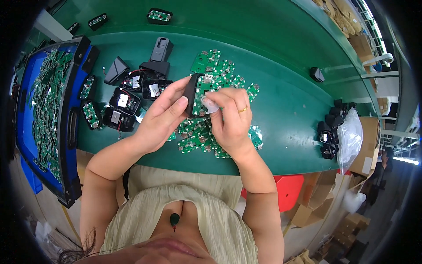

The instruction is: The person assembles small electronic components into plastic housings by hand, taking components from a component bin and placing them into the housings.

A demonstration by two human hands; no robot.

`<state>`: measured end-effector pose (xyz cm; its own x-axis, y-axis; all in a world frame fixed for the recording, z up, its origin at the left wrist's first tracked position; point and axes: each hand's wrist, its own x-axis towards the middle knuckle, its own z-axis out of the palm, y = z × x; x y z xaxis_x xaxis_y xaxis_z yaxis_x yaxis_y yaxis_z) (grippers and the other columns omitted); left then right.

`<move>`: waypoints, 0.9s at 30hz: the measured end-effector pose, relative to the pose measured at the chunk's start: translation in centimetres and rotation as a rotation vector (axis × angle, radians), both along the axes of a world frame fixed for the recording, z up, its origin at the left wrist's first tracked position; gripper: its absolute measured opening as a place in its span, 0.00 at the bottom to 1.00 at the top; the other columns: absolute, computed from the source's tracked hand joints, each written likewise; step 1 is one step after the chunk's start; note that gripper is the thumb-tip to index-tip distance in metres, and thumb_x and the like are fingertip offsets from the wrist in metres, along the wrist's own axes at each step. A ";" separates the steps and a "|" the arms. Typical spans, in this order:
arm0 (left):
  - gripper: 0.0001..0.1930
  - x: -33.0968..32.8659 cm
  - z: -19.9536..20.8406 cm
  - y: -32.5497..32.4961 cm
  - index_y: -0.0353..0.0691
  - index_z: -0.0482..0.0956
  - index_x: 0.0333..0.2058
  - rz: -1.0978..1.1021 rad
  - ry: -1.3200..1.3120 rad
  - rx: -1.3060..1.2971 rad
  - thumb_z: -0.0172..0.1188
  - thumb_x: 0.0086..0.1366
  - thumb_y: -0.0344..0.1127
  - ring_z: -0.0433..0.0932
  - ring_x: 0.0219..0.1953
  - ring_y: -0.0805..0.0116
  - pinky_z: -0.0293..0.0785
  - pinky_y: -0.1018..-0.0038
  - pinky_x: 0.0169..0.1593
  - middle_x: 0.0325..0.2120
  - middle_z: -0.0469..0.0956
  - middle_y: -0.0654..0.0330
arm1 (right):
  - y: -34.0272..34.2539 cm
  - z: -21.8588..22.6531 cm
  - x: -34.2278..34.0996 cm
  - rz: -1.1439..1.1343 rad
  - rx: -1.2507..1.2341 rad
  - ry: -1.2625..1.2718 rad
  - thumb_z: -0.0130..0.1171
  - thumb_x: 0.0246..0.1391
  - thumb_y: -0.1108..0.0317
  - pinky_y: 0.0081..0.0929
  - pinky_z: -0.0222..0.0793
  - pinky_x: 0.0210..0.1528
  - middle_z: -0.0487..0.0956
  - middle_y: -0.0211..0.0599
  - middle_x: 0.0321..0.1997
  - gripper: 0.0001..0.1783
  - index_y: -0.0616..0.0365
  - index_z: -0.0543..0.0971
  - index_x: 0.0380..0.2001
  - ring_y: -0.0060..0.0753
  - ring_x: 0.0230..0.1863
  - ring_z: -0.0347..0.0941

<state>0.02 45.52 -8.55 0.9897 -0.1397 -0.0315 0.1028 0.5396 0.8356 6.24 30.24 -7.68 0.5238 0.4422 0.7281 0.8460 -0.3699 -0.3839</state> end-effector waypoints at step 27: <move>0.14 -0.2 -0.6 -0.3 0.33 0.61 0.46 0.376 -0.326 0.370 0.48 0.63 0.26 0.69 0.42 0.74 0.65 0.78 0.46 0.40 0.69 0.58 | 1.7 -1.3 -1.2 0.471 0.311 0.845 0.51 0.52 0.74 0.24 0.62 0.49 0.67 0.36 0.49 0.23 0.60 0.65 0.53 0.29 0.48 0.65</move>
